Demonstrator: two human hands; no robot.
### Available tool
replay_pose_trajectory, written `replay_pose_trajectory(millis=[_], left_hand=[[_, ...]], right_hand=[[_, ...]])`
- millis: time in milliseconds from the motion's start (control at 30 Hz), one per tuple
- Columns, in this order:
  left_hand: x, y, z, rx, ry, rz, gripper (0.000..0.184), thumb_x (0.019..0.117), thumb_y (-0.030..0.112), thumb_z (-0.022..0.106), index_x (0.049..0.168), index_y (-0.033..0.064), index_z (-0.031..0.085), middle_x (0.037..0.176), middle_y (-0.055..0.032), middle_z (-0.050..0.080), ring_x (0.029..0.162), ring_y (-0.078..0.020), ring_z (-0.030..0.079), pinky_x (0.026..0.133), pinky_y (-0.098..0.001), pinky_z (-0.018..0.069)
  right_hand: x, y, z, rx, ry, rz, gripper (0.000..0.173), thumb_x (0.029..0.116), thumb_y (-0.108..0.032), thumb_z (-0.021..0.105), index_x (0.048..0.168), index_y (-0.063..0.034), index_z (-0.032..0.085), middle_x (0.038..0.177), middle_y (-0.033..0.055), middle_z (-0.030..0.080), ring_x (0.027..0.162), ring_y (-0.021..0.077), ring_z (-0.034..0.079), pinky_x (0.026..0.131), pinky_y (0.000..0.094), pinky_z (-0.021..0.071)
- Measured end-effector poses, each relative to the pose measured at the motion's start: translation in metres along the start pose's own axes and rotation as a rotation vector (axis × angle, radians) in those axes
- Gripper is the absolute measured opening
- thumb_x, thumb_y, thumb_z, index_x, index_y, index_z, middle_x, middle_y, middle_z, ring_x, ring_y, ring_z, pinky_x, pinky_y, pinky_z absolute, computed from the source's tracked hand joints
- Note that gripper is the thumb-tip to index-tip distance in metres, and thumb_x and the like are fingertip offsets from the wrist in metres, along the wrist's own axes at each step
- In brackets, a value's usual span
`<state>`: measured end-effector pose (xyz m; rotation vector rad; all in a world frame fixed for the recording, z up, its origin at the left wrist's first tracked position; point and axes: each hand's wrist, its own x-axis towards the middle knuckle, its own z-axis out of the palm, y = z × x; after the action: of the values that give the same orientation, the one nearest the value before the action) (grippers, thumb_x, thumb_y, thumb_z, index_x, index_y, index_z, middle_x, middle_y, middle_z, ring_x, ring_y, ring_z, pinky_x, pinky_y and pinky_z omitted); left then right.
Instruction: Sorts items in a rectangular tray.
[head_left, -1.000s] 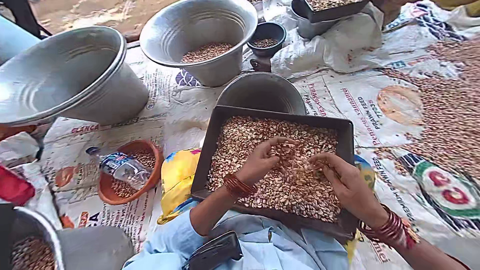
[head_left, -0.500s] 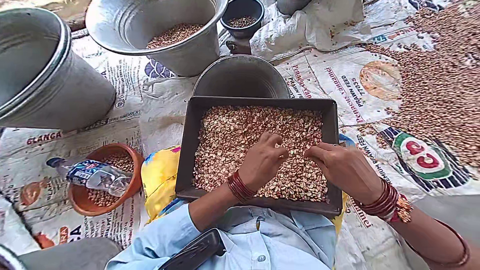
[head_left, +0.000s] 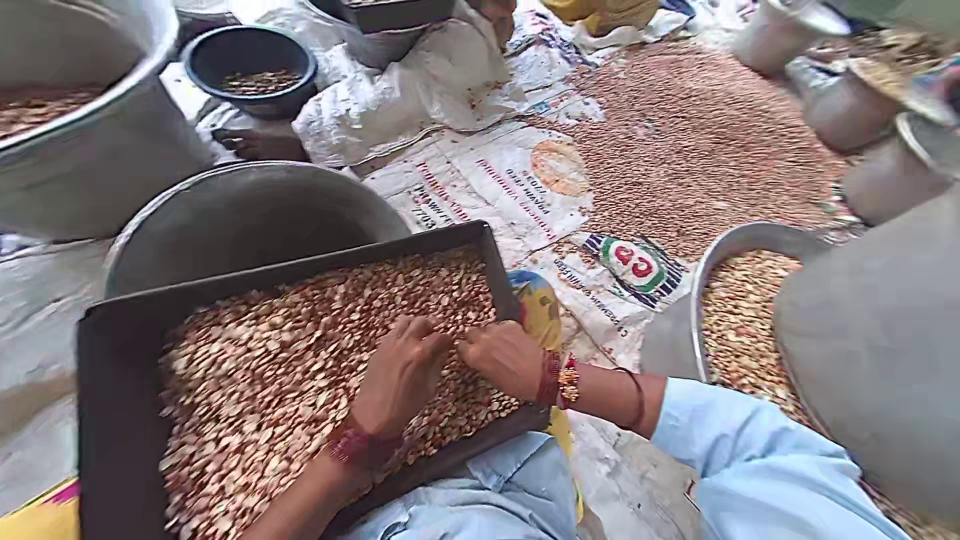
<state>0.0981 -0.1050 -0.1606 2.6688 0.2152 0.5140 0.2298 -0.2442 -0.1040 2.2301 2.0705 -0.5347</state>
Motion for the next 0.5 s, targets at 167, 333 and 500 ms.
replay_pose_trajectory(millis=[167, 333, 500], left_hand=[[-0.012, -0.014, -0.016, -0.34, -0.148, -0.277, 0.022, 0.0857, 0.02, 0.07, 0.102, 0.0059, 0.072, 0.086, -0.0048, 0.072, 0.066, -0.0181, 0.066, 0.062, -0.0418, 0.0557], [-0.022, 0.002, -0.023, -0.955, -0.547, -0.491, 0.023, 0.0798, 0.005, 0.072, 0.102, 0.0087, 0.067, 0.077, 0.0088, 0.072, 0.066, -0.002, 0.068, 0.066, -0.0232, 0.0591], [-0.008, -0.031, -0.079, -0.564, -0.468, -0.378, 0.014, 0.0917, -0.001, 0.064, 0.103, -0.0052, 0.071, 0.092, -0.0114, 0.074, 0.075, -0.0133, 0.071, 0.075, -0.0349, 0.0604]], right_hand=[[-0.003, -0.002, -0.014, 0.059, 0.065, -0.029, 0.02, 0.1013, -0.006, 0.055, 0.113, 0.0015, 0.069, 0.101, 0.0202, 0.071, 0.089, 0.0376, 0.071, 0.069, 0.0511, 0.0544], [-0.009, -0.02, -0.013, 0.1, 0.442, -0.227, 0.015, 0.0963, -0.015, 0.068, 0.108, -0.0081, 0.074, 0.086, 0.0118, 0.07, 0.07, 0.0281, 0.069, 0.056, 0.0408, 0.0523], [-0.014, -0.009, -0.022, 0.002, 0.488, -0.217, 0.015, 0.0954, -0.007, 0.064, 0.105, -0.0079, 0.075, 0.082, 0.0111, 0.069, 0.067, 0.027, 0.068, 0.054, 0.0391, 0.0514]])
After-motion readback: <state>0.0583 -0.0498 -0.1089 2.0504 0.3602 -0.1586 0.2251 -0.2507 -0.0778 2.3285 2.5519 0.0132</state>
